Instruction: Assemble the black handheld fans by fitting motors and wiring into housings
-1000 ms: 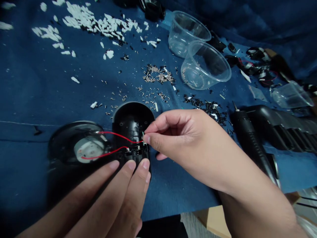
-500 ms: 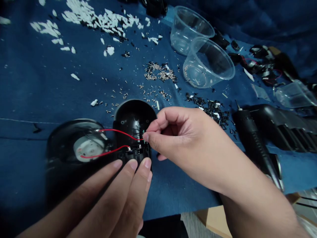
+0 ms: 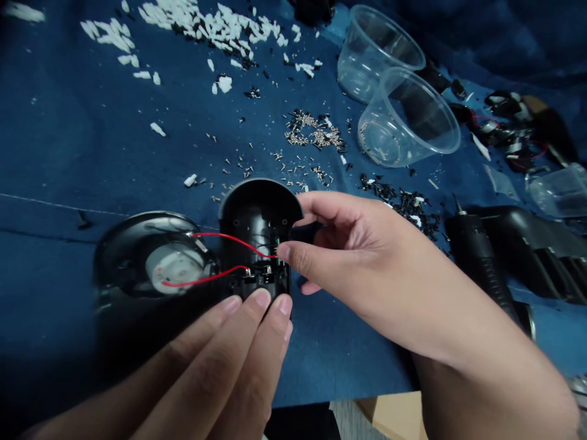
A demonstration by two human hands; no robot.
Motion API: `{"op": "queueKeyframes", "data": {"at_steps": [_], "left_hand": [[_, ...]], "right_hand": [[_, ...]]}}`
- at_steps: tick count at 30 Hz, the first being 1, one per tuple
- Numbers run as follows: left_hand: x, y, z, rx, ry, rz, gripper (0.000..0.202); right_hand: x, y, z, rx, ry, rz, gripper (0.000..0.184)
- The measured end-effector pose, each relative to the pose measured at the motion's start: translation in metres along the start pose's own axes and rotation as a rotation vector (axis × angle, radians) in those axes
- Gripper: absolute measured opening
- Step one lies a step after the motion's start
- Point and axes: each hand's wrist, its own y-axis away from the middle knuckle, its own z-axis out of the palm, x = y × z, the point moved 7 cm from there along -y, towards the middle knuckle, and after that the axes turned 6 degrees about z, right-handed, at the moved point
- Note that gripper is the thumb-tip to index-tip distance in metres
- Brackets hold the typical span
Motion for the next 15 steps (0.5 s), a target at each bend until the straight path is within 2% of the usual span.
{"op": "queueKeyframes", "data": {"at_steps": [6,10,15], "left_hand": [[-0.006,0.005,-0.001,0.032,0.004,0.074,0.038],[-0.006,-0.003,-0.008,0.049,-0.057,0.167,0.04],[-0.004,-0.011,-0.006,-0.052,-0.053,0.045,0.038]], "right_hand": [[-0.004,-0.003,0.0,0.013,0.056,0.023,0.022],[-0.01,-0.007,0.003,-0.032,0.042,0.062,0.031],[-0.011,-0.008,0.003,-0.045,0.026,0.084,0.037]]}}
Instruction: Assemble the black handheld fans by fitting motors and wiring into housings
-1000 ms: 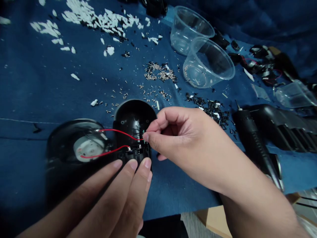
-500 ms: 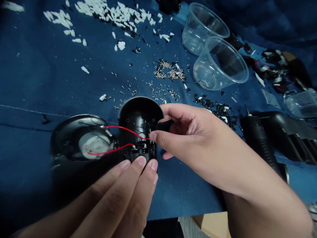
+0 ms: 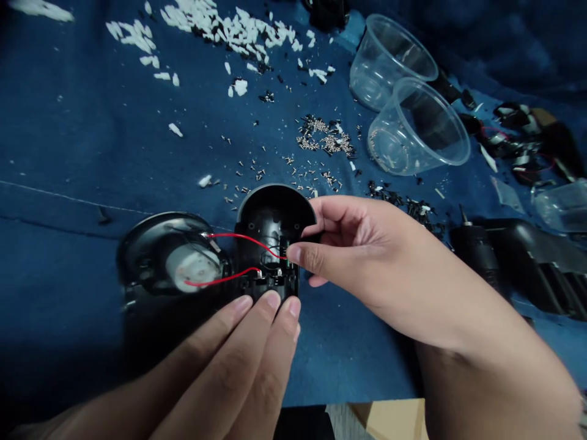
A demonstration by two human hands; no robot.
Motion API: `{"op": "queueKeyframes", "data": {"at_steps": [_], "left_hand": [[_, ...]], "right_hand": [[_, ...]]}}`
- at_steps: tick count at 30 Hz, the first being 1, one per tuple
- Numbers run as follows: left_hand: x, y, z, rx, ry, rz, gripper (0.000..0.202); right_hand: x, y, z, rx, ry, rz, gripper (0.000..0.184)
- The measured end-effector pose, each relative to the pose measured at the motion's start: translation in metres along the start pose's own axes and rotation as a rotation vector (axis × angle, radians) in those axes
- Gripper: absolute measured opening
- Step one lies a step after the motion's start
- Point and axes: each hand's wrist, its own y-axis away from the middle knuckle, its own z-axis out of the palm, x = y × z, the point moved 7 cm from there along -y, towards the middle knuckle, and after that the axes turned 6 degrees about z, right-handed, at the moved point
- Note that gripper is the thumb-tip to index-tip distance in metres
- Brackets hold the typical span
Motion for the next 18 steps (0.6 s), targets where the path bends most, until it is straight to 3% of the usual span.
{"op": "queueKeyframes", "data": {"at_steps": [3,7,12,18], "left_hand": [[0.0,0.001,0.001,0.024,-0.006,-0.028,0.036],[-0.001,0.003,-0.004,0.096,-0.074,0.074,0.038],[0.001,0.0,-0.006,-0.008,-0.179,0.038,0.043],[-0.001,0.001,-0.008,0.096,-0.178,0.031,0.033]], "right_hand": [[0.001,0.001,-0.001,-0.008,-0.001,-0.016,0.034],[0.004,0.002,-0.001,-0.014,-0.002,-0.007,0.031],[0.005,0.001,0.0,-0.006,-0.01,-0.012,0.028],[-0.002,0.006,0.007,-0.01,0.001,-0.02,0.02]]}}
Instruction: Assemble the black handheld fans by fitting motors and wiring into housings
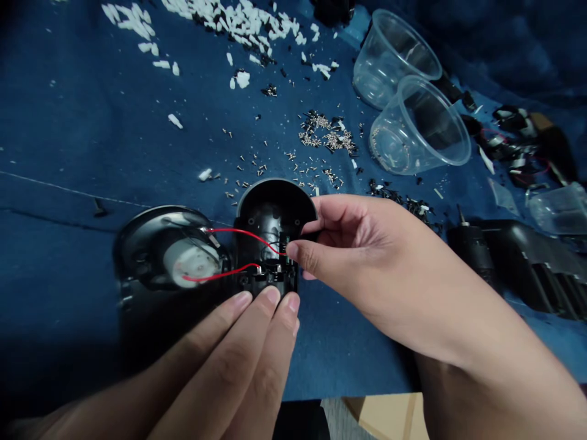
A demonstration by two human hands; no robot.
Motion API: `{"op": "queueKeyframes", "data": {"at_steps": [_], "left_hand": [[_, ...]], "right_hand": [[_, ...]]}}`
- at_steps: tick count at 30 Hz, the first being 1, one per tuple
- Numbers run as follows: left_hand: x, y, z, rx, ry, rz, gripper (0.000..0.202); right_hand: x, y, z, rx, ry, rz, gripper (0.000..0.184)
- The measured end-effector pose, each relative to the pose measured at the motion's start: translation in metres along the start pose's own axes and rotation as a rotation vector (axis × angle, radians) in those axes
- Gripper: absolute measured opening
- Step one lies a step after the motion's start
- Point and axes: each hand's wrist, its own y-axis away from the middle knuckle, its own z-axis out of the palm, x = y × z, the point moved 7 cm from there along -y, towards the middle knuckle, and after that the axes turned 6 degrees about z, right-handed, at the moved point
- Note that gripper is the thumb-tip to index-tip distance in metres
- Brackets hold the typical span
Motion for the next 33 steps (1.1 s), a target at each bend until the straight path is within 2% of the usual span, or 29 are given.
{"op": "queueKeyframes", "data": {"at_steps": [2,4,7,12,17,23,25,27,31,33], "left_hand": [[0.0,0.0,0.001,0.059,0.026,0.005,0.034],[-0.001,0.001,0.001,0.09,0.062,-0.045,0.038],[-0.003,0.001,0.004,0.053,0.126,-0.143,0.041],[0.003,-0.002,0.007,0.004,0.189,-0.052,0.039],[0.002,-0.005,0.011,-0.076,0.238,-0.074,0.041],[-0.001,0.0,0.004,0.046,0.096,-0.082,0.031],[0.0,0.001,0.003,0.059,0.105,-0.049,0.029],[0.004,0.001,0.003,0.015,0.168,-0.021,0.029],[-0.002,0.002,0.007,-0.136,0.276,-0.176,0.03],[-0.006,0.005,0.006,-0.08,0.368,-0.206,0.029]], "right_hand": [[-0.002,0.0,0.001,0.009,0.011,0.006,0.023],[-0.003,0.0,0.001,0.017,0.022,-0.001,0.03],[-0.001,-0.004,-0.003,0.037,0.013,-0.043,0.037],[0.003,-0.009,-0.004,-0.041,0.006,-0.089,0.03],[0.004,-0.011,-0.006,-0.037,0.024,-0.095,0.032],[0.001,-0.01,-0.003,-0.049,0.029,-0.08,0.035],[-0.001,-0.009,-0.003,-0.071,0.037,-0.077,0.033],[-0.004,-0.009,-0.004,-0.088,0.042,-0.08,0.028],[-0.008,-0.01,-0.005,-0.116,0.083,-0.063,0.017],[-0.012,-0.012,-0.003,-0.119,0.149,-0.059,0.013]]}}
